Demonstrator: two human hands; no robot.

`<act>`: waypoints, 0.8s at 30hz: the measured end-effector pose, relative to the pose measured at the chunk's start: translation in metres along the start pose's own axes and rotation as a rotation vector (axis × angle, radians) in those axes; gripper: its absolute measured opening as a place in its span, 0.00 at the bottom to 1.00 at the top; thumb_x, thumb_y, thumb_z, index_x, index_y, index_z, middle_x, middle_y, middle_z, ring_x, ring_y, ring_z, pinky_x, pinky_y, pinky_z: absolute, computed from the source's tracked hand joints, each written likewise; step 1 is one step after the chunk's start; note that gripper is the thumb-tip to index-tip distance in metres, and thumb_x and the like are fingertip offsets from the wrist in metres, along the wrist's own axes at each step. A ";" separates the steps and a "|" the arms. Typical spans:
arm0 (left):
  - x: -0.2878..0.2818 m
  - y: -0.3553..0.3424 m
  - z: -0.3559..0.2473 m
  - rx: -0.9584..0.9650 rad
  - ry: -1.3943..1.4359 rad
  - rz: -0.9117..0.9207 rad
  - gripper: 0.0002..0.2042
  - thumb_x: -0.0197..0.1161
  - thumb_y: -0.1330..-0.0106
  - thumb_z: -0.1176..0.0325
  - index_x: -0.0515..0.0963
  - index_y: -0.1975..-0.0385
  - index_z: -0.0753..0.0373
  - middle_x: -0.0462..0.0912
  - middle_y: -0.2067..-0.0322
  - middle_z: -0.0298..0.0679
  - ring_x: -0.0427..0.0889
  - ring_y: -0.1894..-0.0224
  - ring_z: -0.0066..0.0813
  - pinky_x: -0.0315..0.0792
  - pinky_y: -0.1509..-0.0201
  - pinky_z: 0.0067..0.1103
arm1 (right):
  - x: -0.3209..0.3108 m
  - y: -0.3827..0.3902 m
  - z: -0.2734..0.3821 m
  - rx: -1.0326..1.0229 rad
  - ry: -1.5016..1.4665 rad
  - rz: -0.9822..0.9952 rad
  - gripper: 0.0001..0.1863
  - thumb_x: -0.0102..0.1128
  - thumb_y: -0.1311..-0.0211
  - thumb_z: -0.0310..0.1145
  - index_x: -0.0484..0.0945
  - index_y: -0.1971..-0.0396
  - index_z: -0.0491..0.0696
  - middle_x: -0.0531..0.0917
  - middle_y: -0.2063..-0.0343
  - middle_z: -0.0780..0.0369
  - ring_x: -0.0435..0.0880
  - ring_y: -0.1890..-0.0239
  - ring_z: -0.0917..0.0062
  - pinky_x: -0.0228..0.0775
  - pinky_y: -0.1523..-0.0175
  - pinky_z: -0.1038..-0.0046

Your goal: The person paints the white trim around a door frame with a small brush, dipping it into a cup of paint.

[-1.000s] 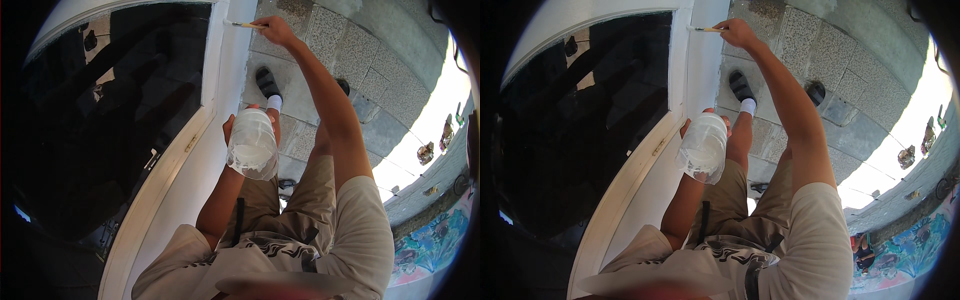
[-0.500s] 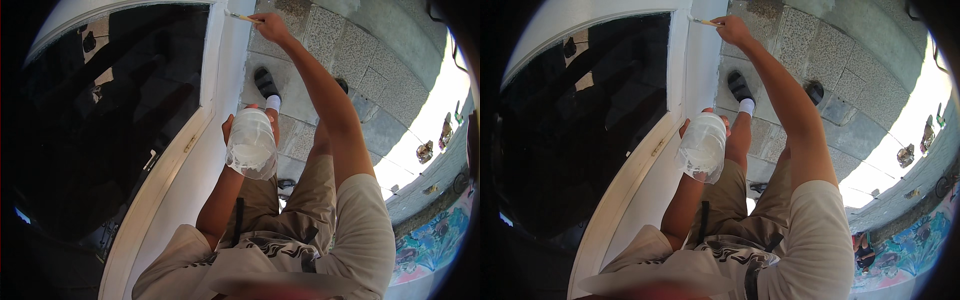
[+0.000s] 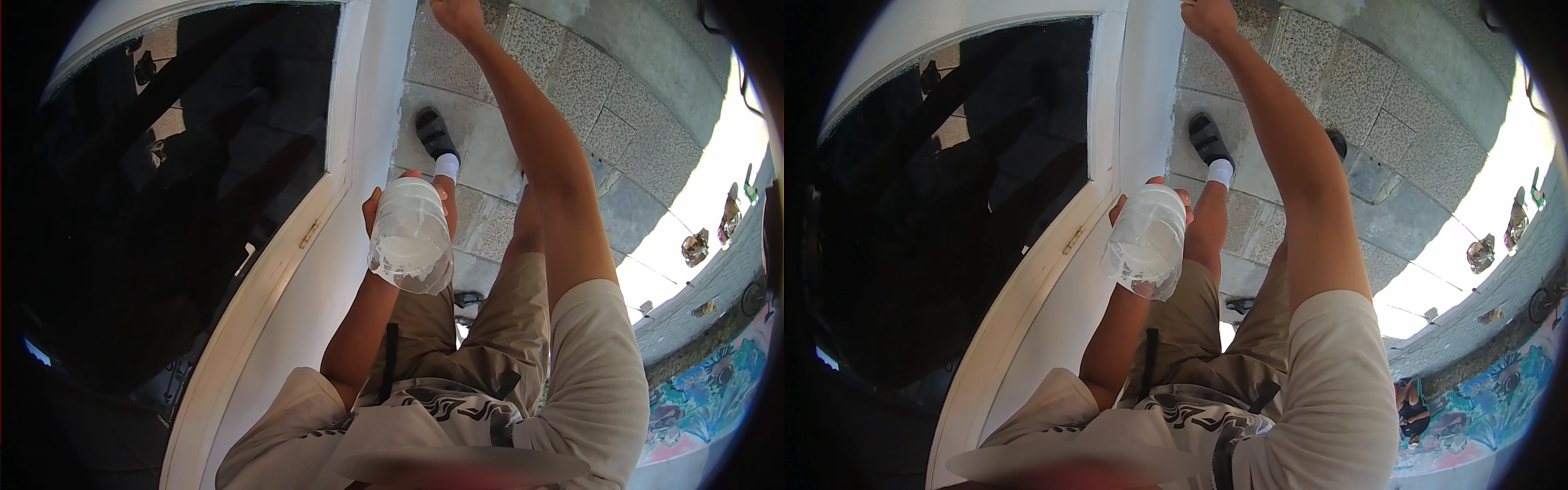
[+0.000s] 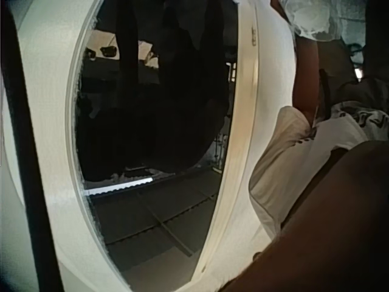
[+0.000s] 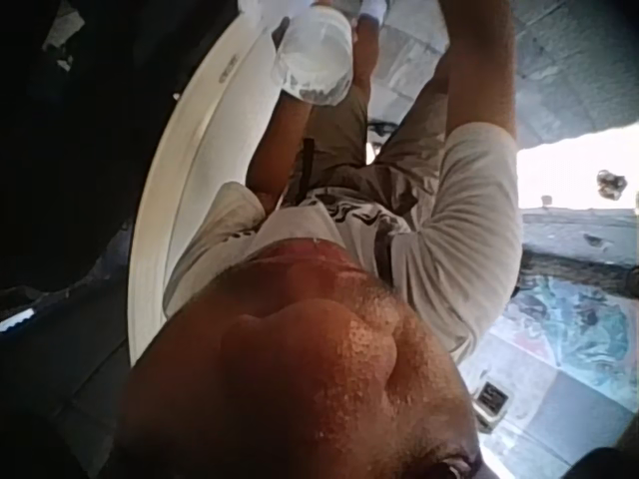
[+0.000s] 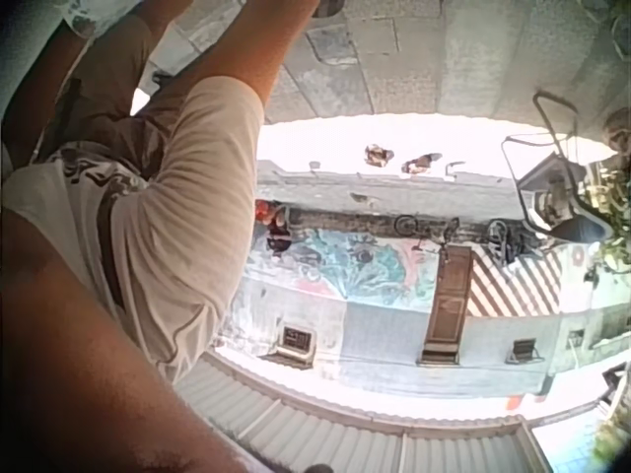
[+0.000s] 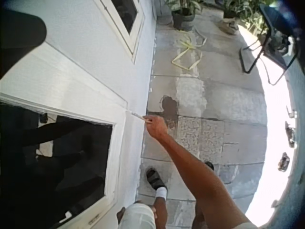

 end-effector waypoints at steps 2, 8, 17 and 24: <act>-0.002 0.003 -0.002 0.018 -0.010 -0.035 0.29 0.49 0.29 0.44 0.71 0.39 0.61 0.71 0.52 0.64 0.79 0.55 0.58 0.84 0.61 0.34 | 0.003 0.022 0.002 0.021 0.031 -0.020 0.22 0.57 0.49 0.30 0.86 0.53 0.60 0.87 0.66 0.54 0.85 0.66 0.64 0.78 0.56 0.65; 0.004 0.001 -0.001 0.031 -0.016 -0.013 0.30 0.48 0.29 0.43 0.71 0.39 0.61 0.71 0.52 0.65 0.79 0.56 0.57 0.84 0.61 0.33 | 0.045 0.071 -0.004 -0.043 0.013 0.356 0.20 0.64 0.46 0.29 0.85 0.51 0.52 0.87 0.67 0.55 0.83 0.69 0.71 0.75 0.59 0.71; 0.003 -0.002 0.004 -0.005 0.007 0.015 0.30 0.48 0.29 0.44 0.69 0.37 0.62 0.70 0.52 0.66 0.79 0.56 0.58 0.84 0.61 0.32 | -0.012 0.008 -0.001 -0.058 -0.076 0.029 0.16 0.54 0.42 0.30 0.85 0.55 0.50 0.87 0.63 0.51 0.86 0.61 0.60 0.77 0.54 0.63; 0.009 -0.001 0.001 0.024 -0.021 0.057 0.30 0.48 0.29 0.44 0.71 0.38 0.62 0.71 0.52 0.65 0.79 0.56 0.57 0.84 0.60 0.33 | 0.026 0.041 0.007 -0.028 -0.279 0.251 0.20 0.63 0.50 0.31 0.86 0.53 0.55 0.87 0.68 0.56 0.85 0.68 0.71 0.76 0.59 0.70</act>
Point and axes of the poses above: each hand's wrist, its own y-axis away from the middle knuckle, its own x-axis out of the palm, z = x × y, the point moved 10 cm from there along -y, towards the middle knuckle
